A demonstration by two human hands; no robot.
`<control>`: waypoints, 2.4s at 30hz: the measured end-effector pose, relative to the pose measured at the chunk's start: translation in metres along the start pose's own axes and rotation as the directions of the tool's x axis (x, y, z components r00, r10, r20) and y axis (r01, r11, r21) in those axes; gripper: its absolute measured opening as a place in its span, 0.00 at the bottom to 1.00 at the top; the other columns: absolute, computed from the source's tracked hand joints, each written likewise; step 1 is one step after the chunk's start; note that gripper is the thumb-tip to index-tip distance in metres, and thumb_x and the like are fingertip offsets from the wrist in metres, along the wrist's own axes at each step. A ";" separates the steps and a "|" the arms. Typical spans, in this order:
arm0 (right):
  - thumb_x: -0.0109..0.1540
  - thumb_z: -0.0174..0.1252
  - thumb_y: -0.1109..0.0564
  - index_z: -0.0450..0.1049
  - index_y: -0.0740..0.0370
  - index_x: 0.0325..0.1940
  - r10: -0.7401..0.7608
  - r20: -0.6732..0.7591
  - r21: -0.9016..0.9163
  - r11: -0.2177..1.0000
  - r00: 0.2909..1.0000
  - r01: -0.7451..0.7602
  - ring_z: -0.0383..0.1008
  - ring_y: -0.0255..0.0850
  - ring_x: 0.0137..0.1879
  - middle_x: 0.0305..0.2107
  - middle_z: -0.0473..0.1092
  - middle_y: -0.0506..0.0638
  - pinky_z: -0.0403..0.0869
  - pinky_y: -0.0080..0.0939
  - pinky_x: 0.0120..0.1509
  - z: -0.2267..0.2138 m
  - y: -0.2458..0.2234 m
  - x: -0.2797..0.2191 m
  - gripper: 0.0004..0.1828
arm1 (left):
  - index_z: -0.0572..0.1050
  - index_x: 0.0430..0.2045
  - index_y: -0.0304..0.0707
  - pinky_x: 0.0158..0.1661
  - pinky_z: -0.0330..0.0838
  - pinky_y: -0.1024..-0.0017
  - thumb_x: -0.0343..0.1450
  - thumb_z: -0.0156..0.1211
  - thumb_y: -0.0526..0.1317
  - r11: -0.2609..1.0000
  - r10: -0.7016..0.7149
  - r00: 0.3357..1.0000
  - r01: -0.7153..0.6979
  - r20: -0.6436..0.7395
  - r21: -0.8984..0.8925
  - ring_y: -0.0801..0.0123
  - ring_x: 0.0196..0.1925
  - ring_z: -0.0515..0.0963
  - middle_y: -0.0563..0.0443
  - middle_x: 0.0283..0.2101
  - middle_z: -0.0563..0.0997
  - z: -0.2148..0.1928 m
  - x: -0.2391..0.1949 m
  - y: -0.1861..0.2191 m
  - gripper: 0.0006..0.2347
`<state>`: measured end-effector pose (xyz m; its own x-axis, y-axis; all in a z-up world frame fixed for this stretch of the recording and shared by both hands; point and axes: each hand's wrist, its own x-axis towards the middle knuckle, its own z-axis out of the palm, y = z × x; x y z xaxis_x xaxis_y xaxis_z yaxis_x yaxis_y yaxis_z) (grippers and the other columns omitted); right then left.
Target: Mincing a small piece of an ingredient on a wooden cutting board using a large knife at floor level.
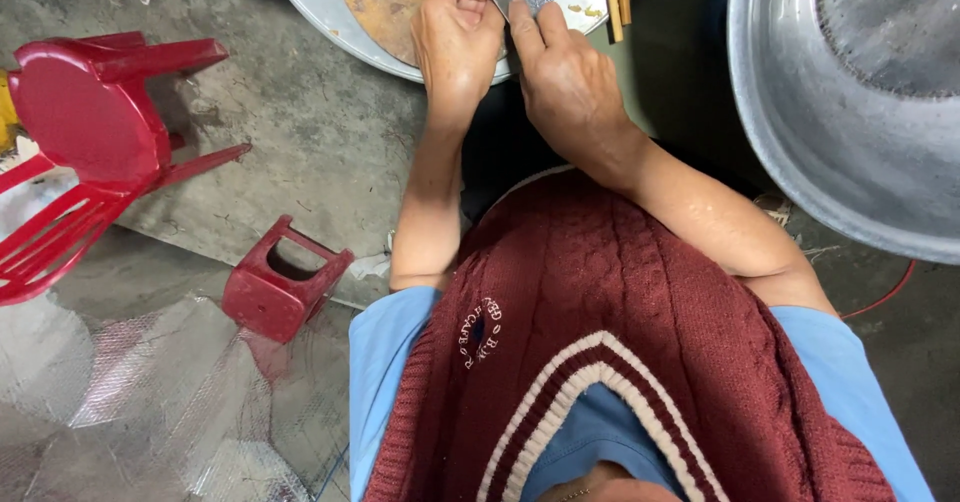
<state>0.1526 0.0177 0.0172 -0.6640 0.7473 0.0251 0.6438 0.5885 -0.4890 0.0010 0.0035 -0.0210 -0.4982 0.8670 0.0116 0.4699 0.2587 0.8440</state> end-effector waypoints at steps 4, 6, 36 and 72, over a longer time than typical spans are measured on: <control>0.65 0.53 0.69 0.64 0.76 0.65 -0.054 -0.072 0.056 0.997 0.996 0.058 0.71 0.48 0.29 0.38 0.66 0.59 0.71 0.48 0.27 -0.009 -0.004 -0.008 0.23 | 0.75 0.21 0.35 0.22 0.72 0.78 0.61 0.63 0.29 1.000 0.021 1.000 -0.021 -0.021 0.019 0.79 0.16 0.74 0.58 0.15 0.78 -0.001 -0.002 0.003 0.03; 0.66 0.54 0.67 0.64 0.74 0.66 -0.028 -0.056 0.049 0.998 0.998 0.031 0.72 0.49 0.29 0.38 0.66 0.59 0.72 0.49 0.28 -0.002 0.001 -0.004 0.23 | 0.75 0.21 0.35 0.22 0.72 0.78 0.61 0.63 0.29 0.999 0.038 0.999 -0.037 -0.023 0.014 0.79 0.16 0.74 0.58 0.16 0.78 -0.001 -0.002 0.006 0.03; 0.67 0.54 0.69 0.68 0.74 0.64 -0.050 -0.087 0.070 0.996 0.995 0.056 0.64 0.39 0.23 0.33 0.65 0.54 0.68 0.39 0.23 0.002 0.005 0.002 0.20 | 0.76 0.23 0.32 0.20 0.72 0.76 0.63 0.62 0.30 1.000 0.027 0.999 -0.027 -0.024 0.009 0.76 0.16 0.77 0.53 0.18 0.81 0.000 -0.006 0.018 0.01; 0.66 0.55 0.68 0.67 0.74 0.65 -0.062 -0.073 0.016 0.998 0.995 0.063 0.69 0.46 0.27 0.35 0.67 0.57 0.70 0.44 0.26 0.003 0.004 0.005 0.22 | 0.73 0.23 0.31 0.24 0.73 0.75 0.62 0.60 0.27 0.991 0.125 0.991 -0.126 -0.040 -0.040 0.75 0.17 0.75 0.52 0.19 0.79 -0.001 -0.005 0.015 0.03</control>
<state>0.1505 0.0233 0.0127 -0.6729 0.7300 0.1193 0.5945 0.6297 -0.5000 0.0099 0.0023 -0.0075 -0.4645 0.8747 0.1381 0.4992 0.1298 0.8567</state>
